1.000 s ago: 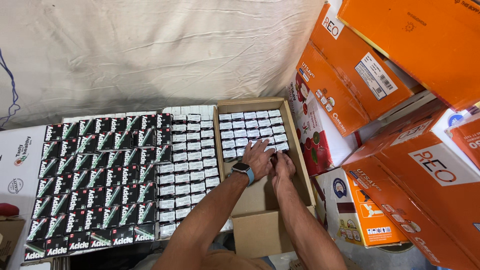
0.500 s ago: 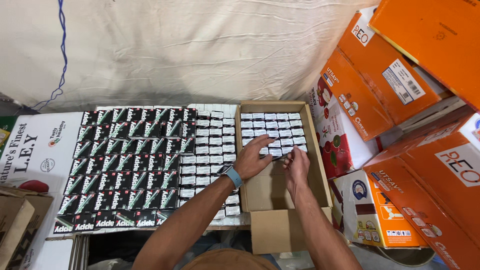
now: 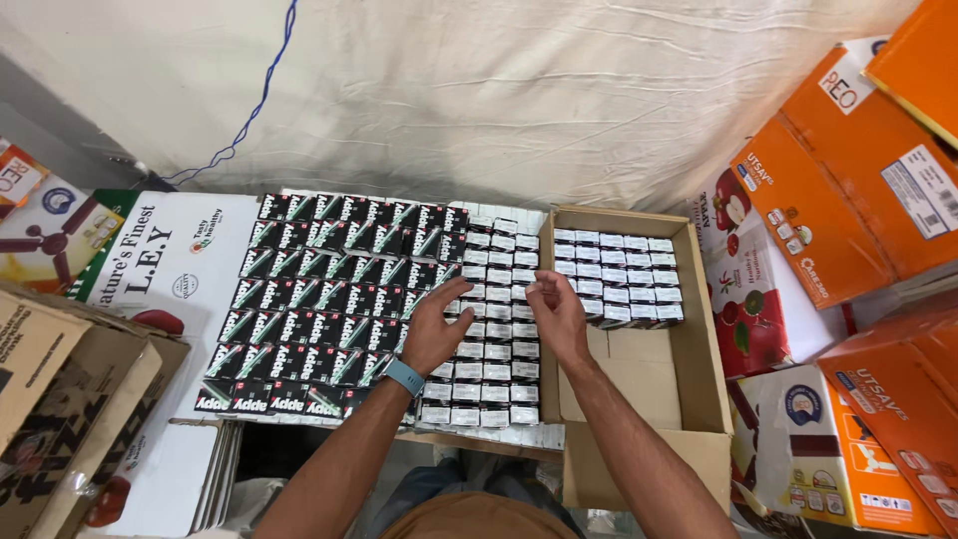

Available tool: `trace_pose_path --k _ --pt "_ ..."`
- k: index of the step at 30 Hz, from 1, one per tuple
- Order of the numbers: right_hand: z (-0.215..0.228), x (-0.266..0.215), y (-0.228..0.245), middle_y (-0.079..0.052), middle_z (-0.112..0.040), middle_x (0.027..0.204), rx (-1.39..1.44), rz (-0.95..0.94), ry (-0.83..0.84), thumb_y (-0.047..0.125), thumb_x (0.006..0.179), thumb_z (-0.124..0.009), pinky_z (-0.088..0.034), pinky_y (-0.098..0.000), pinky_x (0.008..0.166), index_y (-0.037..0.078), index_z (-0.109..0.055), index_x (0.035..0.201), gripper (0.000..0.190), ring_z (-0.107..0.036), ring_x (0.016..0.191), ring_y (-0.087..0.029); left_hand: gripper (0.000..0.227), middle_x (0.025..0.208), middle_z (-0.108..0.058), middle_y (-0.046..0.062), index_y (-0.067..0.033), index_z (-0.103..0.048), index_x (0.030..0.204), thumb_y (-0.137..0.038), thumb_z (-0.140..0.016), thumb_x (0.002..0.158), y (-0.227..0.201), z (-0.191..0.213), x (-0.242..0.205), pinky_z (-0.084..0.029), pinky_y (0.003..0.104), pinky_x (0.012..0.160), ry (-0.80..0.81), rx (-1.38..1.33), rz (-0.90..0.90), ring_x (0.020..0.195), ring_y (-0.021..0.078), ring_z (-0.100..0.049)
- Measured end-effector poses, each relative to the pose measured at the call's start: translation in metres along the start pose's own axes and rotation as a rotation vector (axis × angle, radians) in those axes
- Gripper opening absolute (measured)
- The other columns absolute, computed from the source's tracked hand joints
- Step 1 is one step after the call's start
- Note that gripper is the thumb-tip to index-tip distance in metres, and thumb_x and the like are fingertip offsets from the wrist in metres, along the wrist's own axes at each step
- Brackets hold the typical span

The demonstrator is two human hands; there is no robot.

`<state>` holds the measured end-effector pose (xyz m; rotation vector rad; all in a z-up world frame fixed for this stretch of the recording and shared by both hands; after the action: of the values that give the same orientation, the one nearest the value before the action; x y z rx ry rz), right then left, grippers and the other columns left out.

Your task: The person transfers small black and white boxes from a large flat tray into a larger cardboard box. They pick up the small boxes one by one and place them in neat rows inside the larger box.

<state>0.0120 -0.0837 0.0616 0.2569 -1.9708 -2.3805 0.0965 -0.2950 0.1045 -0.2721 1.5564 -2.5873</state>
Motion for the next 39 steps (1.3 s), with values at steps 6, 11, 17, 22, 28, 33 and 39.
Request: trace_pose_path --k 6,11,17,22,28,33,39 --pt "-0.059 0.006 0.012 -0.011 -0.073 0.113 -0.065 0.005 0.163 0.023 0.091 -0.072 -0.058 -0.0359 0.089 0.012 -0.065 0.131 0.042 -0.073 0.103 -0.022 0.042 0.143 -0.056 0.025 -0.0051 -0.064 0.135 -0.013 -0.063 0.093 0.033 0.048 -0.013 -0.039 0.058 0.114 -0.034 0.025 0.133 0.138 0.0458 -0.048" --pt "-0.104 0.017 0.008 -0.021 -0.065 0.13 -0.227 0.112 0.311 0.027 0.094 -0.073 -0.052 -0.049 0.1 0.008 -0.056 0.142 0.055 -0.064 0.123 -0.038 0.048 0.146 -0.05 0.028 -0.0006 -0.054 0.143 -0.011 -0.06 0.096 0.026 0.068 -0.011 -0.038 0.06 0.116 -0.015 -0.024 0.207 0.14 0.0483 -0.042" --pt "-0.145 0.041 0.032 -0.027 -0.046 0.146 -0.457 0.259 0.345 0.033 0.095 -0.07 -0.041 -0.0673 0.111 0.006 -0.048 0.149 0.064 -0.044 0.137 -0.053 0.06 0.152 -0.039 0.035 0.0035 -0.038 0.152 -0.012 -0.059 0.098 0.032 0.073 0.003 -0.035 0.059 0.119 -0.022 -0.244 0.312 0.144 0.0509 -0.032" --pt "-0.166 0.052 0.052 -0.032 -0.029 0.156 -0.585 0.227 0.36 0.033 0.095 -0.068 -0.03 -0.0744 0.116 0.005 -0.037 0.156 0.073 -0.027 0.145 -0.058 0.069 0.157 -0.029 0.036 0.0035 -0.03 0.155 -0.014 -0.062 0.097 0.049 0.07 0.02 -0.033 0.061 0.12 -0.021 -0.393 0.324 0.146 0.0514 -0.028" --pt "-0.181 0.079 0.024 -0.025 -0.025 0.161 -0.78 0.211 0.36 0.037 0.089 -0.074 -0.02 -0.0758 0.118 0.026 -0.035 0.158 0.08 -0.019 0.15 -0.055 0.072 0.157 -0.028 0.036 0.0024 -0.028 0.157 -0.015 -0.062 0.096 0.057 0.068 0.031 -0.032 0.064 0.118 0.003 -0.451 0.358 0.145 0.0517 -0.029" --pt "-0.174 0.083 0.014 -0.016 -0.041 0.15 -0.631 0.327 0.274 0.03 0.082 -0.081 -0.023 -0.0711 0.119 0.029 -0.049 0.147 0.072 -0.028 0.147 -0.051 0.067 0.148 -0.042 0.035 0.0021 -0.036 0.153 -0.017 -0.065 0.095 0.053 0.071 0.033 -0.039 0.062 0.114 -0.033 -0.416 0.353 0.141 0.0488 -0.041" --pt "-0.132 0.041 0.061 -0.016 -0.065 0.128 -0.297 0.295 0.286 0.01 0.079 -0.083 -0.048 -0.0563 0.104 0.027 -0.051 0.145 0.075 -0.061 0.124 -0.039 0.063 0.14 -0.053 0.032 0.0012 -0.042 0.151 -0.026 -0.065 0.099 0.052 0.054 0.036 -0.046 0.055 0.109 -0.052 -0.504 0.341 0.135 0.0429 -0.052"
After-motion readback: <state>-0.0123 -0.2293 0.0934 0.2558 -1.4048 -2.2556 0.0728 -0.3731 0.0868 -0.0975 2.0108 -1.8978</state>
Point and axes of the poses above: each hand's wrist, its own x-axis towards the middle knuckle, its own z-axis out of the back of the hand, y = z × x, the point moved 7 cm from there along x, towards the middle knuckle
